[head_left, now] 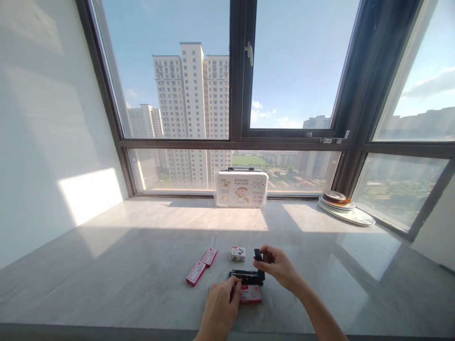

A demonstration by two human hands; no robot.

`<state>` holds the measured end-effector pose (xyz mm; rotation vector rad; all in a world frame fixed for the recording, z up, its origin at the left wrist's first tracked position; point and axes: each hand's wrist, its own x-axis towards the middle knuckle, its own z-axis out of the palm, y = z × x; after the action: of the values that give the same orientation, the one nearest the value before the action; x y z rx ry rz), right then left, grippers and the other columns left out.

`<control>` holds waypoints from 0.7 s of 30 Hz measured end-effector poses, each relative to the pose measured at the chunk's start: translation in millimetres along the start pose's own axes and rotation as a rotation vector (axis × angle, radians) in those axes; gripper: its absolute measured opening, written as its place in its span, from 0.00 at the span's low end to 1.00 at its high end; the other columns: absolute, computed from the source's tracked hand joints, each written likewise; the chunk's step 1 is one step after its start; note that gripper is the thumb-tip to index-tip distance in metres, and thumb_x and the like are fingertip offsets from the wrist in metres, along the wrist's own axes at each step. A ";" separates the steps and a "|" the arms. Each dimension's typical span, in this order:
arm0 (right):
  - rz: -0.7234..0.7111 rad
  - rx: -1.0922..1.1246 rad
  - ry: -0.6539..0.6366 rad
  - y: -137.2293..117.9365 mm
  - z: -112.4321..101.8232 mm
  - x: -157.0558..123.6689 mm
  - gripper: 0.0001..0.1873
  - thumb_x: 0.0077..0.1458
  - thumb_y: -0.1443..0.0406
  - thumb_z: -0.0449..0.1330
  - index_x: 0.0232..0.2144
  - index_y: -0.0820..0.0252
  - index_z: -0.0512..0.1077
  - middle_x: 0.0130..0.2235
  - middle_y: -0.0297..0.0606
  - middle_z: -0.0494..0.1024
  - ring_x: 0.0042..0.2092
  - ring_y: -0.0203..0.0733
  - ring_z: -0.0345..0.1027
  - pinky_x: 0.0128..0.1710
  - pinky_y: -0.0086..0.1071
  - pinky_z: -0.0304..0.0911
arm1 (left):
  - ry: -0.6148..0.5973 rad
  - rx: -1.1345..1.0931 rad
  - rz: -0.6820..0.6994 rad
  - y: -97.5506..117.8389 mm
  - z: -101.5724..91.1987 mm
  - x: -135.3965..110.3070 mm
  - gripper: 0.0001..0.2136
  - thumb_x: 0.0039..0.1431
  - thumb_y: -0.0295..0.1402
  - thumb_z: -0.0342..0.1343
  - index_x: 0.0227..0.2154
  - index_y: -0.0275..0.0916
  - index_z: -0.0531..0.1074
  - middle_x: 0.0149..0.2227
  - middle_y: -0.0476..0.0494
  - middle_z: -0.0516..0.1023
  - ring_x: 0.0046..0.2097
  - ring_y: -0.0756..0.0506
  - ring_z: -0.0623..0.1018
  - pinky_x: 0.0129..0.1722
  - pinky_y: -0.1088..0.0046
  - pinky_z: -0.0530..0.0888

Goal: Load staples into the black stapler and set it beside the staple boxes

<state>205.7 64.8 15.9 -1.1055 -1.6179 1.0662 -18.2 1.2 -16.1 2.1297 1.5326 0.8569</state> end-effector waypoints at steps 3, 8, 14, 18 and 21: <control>-0.017 -0.112 -0.062 -0.9 23.8 10.0 0.23 0.44 0.50 0.72 0.34 0.59 0.73 0.21 0.21 0.57 0.25 0.30 0.48 0.25 0.27 0.43 | 0.005 0.040 0.000 2.8 0.2 -0.4 0.12 0.69 0.37 0.45 0.41 0.46 0.75 0.34 0.49 0.82 0.37 0.44 0.79 0.40 0.67 0.64; 0.018 -0.243 -0.122 0.6 36.9 13.7 0.23 0.43 0.54 0.73 0.38 0.59 0.75 0.22 0.22 0.59 0.25 0.31 0.51 0.24 0.27 0.43 | 0.013 0.103 -0.006 6.2 -0.1 -3.5 0.10 0.64 0.37 0.50 0.41 0.46 0.76 0.32 0.49 0.81 0.35 0.44 0.78 0.40 0.66 0.64; 0.052 -0.266 -0.184 2.7 34.0 11.2 0.18 0.49 0.55 0.68 0.38 0.60 0.76 0.22 0.24 0.65 0.24 0.32 0.56 0.24 0.27 0.49 | -0.048 0.198 0.119 19.3 -1.3 -9.6 0.11 0.58 0.40 0.58 0.44 0.53 0.77 0.36 0.50 0.82 0.40 0.40 0.77 0.40 0.64 0.63; 0.060 -0.276 -0.146 6.6 31.4 8.2 0.18 0.50 0.55 0.67 0.39 0.60 0.76 0.22 0.24 0.63 0.25 0.32 0.54 0.25 0.27 0.48 | -0.079 0.187 0.196 19.9 1.8 -11.6 0.14 0.54 0.38 0.62 0.45 0.57 0.77 0.37 0.50 0.81 0.43 0.39 0.76 0.42 0.63 0.63; 0.071 -0.287 -0.136 8.1 26.6 5.7 0.19 0.50 0.54 0.67 0.39 0.60 0.76 0.22 0.24 0.63 0.25 0.32 0.54 0.25 0.27 0.47 | 0.022 0.227 0.146 5.0 -10.5 -14.5 0.06 0.55 0.35 0.60 0.36 0.49 0.77 0.37 0.49 0.80 0.43 0.40 0.75 0.43 0.63 0.63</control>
<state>180.6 67.7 2.8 -1.3097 -1.8955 0.9927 -24.8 -14.6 -8.9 2.4273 1.5655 0.7876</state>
